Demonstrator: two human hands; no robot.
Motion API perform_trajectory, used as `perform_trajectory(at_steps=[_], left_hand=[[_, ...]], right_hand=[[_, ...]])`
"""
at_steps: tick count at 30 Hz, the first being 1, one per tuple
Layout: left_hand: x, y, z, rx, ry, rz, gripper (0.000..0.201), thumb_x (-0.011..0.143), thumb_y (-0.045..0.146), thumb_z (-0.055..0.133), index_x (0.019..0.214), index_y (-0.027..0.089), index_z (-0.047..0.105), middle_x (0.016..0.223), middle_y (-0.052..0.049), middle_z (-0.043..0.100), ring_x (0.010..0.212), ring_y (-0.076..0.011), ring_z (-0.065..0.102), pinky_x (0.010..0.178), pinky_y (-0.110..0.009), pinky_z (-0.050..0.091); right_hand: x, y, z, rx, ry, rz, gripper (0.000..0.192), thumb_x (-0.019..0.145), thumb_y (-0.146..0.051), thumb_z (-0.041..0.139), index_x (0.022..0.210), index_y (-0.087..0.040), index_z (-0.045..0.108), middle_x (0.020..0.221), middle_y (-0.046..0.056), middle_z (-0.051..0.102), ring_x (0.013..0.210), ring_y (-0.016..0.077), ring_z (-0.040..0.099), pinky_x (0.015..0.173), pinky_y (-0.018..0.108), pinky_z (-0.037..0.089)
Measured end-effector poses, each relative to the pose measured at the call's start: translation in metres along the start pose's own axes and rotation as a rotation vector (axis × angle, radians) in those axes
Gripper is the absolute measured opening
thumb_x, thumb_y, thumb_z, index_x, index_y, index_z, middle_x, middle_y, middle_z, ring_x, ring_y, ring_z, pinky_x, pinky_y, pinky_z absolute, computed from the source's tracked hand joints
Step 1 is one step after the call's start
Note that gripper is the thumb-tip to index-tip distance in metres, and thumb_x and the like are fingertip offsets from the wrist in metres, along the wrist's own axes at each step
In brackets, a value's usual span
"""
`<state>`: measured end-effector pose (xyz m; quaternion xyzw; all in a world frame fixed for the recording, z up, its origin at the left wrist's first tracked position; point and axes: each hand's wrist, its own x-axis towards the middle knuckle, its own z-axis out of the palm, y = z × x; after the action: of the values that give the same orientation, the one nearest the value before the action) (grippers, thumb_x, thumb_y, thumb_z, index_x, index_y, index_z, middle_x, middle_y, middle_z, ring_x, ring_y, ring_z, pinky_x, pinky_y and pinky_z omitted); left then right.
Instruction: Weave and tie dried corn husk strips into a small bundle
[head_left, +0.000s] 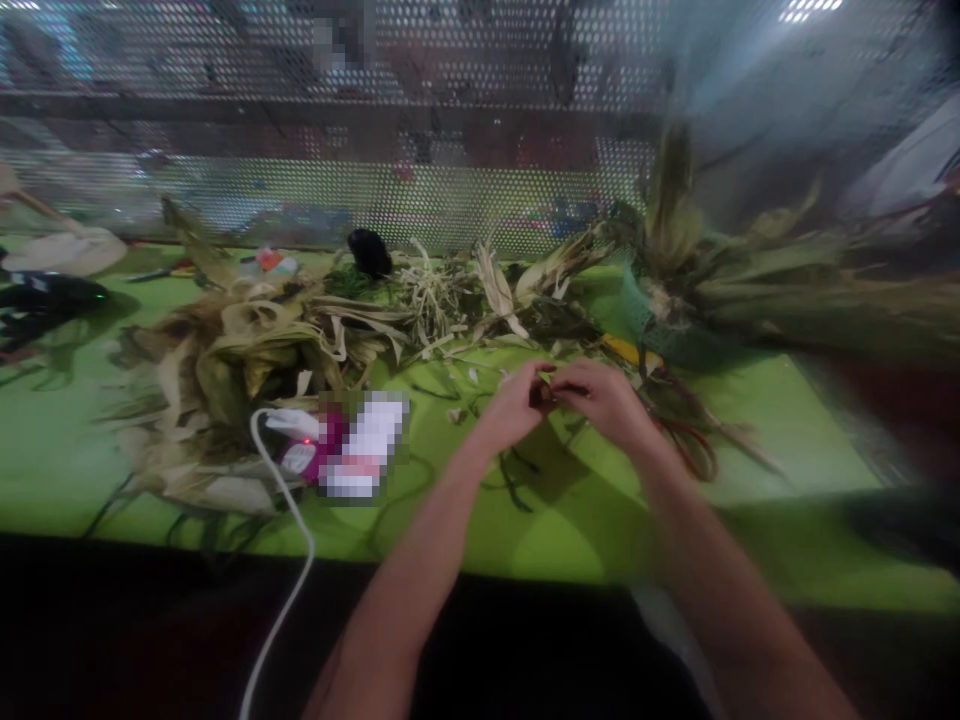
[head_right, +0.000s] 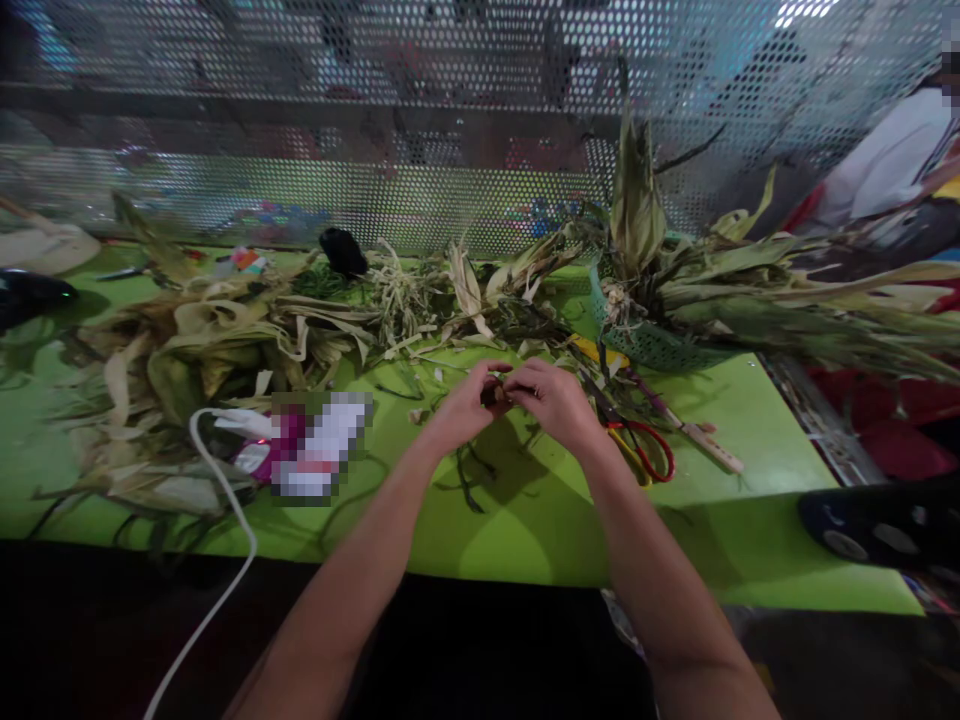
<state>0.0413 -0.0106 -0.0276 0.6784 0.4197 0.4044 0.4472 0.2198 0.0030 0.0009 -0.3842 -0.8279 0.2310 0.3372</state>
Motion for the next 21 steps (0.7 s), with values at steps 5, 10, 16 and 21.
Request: perform_trajectory(at_steps=[5,10,16,21], left_hand=[[0.0,0.001,0.0,-0.002,0.015,-0.022,0.049,0.075,0.014,0.065,0.122,0.018,0.05,0.085,-0.003,0.063,0.08,-0.0167,0.058,0.076,-0.03,0.043],[-0.001,0.003,-0.001,0.026,0.029,-0.023,0.047,0.075,0.012,0.064,0.119,0.018,0.051,0.091,-0.004,0.066,0.084,-0.0176,0.061,0.08,-0.032,0.045],[0.0,0.0,0.001,0.02,0.039,0.014,0.046,0.075,0.014,0.063,0.119,0.016,0.049,0.094,-0.005,0.065,0.082,-0.0163,0.06,0.078,-0.03,0.045],[0.001,0.0,0.001,-0.062,0.053,-0.032,0.049,0.074,0.014,0.065,0.12,0.016,0.049,0.09,-0.004,0.064,0.081,-0.0154,0.06,0.076,-0.029,0.045]], right_hand=[[0.0,-0.003,0.008,0.05,0.088,0.077,0.013,0.08,-0.018,0.065,0.09,-0.023,0.072,0.088,0.004,0.072,0.081,0.0203,0.066,0.073,0.032,0.05],[-0.002,-0.01,0.011,0.012,0.097,0.093,0.023,0.078,-0.014,0.061,0.097,-0.023,0.07,0.091,0.003,0.073,0.083,0.0214,0.068,0.077,0.034,0.051],[-0.001,-0.017,0.012,-0.124,0.129,0.044,0.019,0.078,-0.013,0.064,0.092,-0.023,0.071,0.09,0.005,0.073,0.085,0.0236,0.065,0.078,0.036,0.049],[0.0,-0.007,0.017,0.151,0.176,0.153,0.02,0.079,-0.018,0.065,0.097,-0.023,0.069,0.09,0.003,0.071,0.083,0.0197,0.065,0.077,0.034,0.051]])
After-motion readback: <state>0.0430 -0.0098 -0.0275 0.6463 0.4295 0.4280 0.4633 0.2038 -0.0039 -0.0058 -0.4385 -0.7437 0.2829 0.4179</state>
